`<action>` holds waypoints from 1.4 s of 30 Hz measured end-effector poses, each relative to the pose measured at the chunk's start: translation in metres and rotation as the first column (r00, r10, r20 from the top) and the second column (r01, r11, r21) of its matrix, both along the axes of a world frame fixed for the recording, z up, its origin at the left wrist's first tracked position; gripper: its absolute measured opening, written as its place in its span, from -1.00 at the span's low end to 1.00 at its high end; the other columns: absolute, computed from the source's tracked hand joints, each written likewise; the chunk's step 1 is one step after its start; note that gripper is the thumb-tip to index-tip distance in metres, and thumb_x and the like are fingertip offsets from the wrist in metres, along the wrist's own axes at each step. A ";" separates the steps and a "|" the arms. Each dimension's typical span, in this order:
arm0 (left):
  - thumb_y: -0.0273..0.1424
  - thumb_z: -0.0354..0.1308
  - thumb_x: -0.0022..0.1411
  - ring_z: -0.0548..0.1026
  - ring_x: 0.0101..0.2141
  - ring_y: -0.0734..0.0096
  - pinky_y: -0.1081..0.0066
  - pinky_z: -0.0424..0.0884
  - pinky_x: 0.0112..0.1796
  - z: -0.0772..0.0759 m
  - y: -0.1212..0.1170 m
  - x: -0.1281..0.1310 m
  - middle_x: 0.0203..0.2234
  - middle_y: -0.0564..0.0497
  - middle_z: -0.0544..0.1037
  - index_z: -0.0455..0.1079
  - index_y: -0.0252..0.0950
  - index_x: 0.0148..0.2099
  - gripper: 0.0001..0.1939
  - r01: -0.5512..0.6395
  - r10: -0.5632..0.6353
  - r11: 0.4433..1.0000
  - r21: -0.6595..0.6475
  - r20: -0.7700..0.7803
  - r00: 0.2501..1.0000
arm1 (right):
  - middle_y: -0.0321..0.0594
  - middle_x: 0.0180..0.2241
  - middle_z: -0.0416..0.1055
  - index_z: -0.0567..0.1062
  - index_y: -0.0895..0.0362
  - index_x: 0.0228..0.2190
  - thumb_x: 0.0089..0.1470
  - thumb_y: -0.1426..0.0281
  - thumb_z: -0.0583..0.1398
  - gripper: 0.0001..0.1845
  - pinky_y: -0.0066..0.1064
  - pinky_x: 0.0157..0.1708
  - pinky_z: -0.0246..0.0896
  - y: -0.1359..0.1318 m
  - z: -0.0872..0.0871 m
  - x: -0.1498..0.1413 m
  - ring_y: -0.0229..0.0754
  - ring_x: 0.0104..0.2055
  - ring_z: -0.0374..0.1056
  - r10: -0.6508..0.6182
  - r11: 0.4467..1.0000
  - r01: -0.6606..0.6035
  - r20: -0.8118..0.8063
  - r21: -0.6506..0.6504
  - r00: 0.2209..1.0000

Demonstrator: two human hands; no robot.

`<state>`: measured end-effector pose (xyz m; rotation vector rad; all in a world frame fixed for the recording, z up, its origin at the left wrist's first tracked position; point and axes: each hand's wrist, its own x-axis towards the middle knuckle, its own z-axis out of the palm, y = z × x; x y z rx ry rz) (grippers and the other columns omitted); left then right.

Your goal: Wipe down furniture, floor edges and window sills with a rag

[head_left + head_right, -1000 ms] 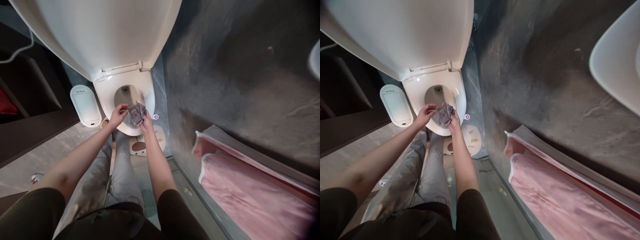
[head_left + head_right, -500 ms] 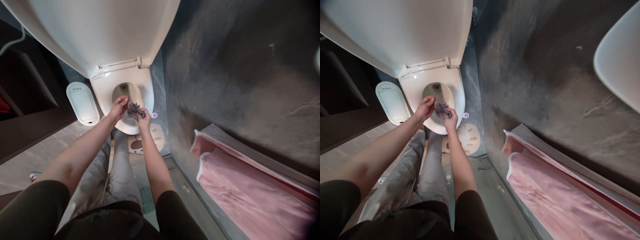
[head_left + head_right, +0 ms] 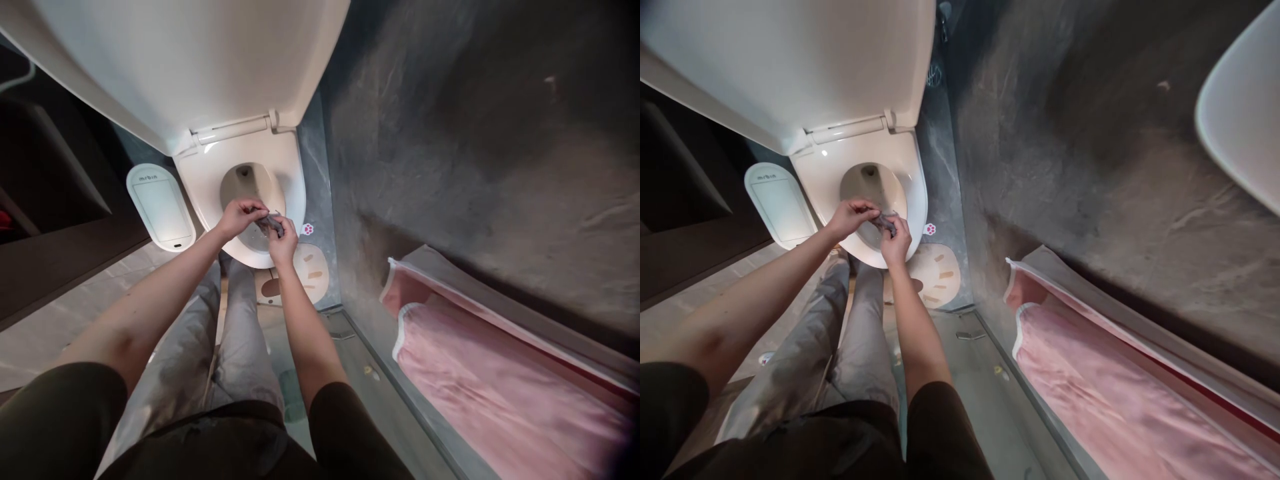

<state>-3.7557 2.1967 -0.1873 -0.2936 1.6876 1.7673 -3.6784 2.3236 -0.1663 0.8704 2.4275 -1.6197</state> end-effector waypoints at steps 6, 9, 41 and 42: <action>-0.24 0.46 -0.07 0.48 -0.47 0.46 0.45 0.39 -0.35 -0.020 0.000 -0.004 -0.52 -0.01 0.56 0.50 -0.37 -0.42 -0.69 -0.297 0.333 0.938 -0.179 0.229 0.915 | -0.25 -0.32 0.45 0.43 0.09 -0.36 -0.06 0.45 0.14 -0.86 -0.34 -0.06 0.31 -0.001 0.000 0.012 -0.17 -0.19 0.39 -0.134 0.983 0.146 0.111 -0.115 0.985; -0.36 0.37 0.09 0.51 -0.47 0.49 0.43 0.44 -0.31 -0.024 -0.006 -0.005 -0.49 -0.04 0.56 0.47 -0.42 -0.37 -0.79 -0.293 0.352 0.929 -0.225 0.302 0.886 | -0.32 -0.38 0.44 0.42 0.09 -0.34 -0.07 0.39 0.20 -0.84 -0.38 -0.14 0.35 0.000 -0.004 0.019 -0.22 -0.29 0.37 -0.266 0.917 0.313 0.208 -0.246 0.941; -0.52 0.33 0.10 0.45 -0.52 0.59 0.49 0.49 -0.30 -0.026 0.002 0.028 -0.54 0.05 0.51 0.40 -0.37 -0.32 -0.85 -0.459 0.462 0.878 -0.137 0.497 0.735 | -0.32 -0.28 0.58 0.46 0.05 -0.24 0.17 0.42 0.15 -0.88 -0.21 0.11 0.33 0.023 -0.011 0.009 -0.29 -0.14 0.49 -0.482 0.384 0.674 0.486 -0.631 0.729; -0.52 0.31 0.14 0.47 -0.51 0.58 0.48 0.49 -0.28 -0.027 0.001 0.026 -0.53 0.04 0.51 0.40 -0.37 -0.31 -0.88 -0.477 0.484 0.866 -0.150 0.494 0.723 | -0.30 -0.25 0.57 0.45 0.06 -0.22 0.18 0.40 0.14 -0.88 -0.20 0.10 0.34 0.022 -0.011 0.010 -0.28 -0.13 0.48 -0.491 0.398 0.675 0.477 -0.622 0.729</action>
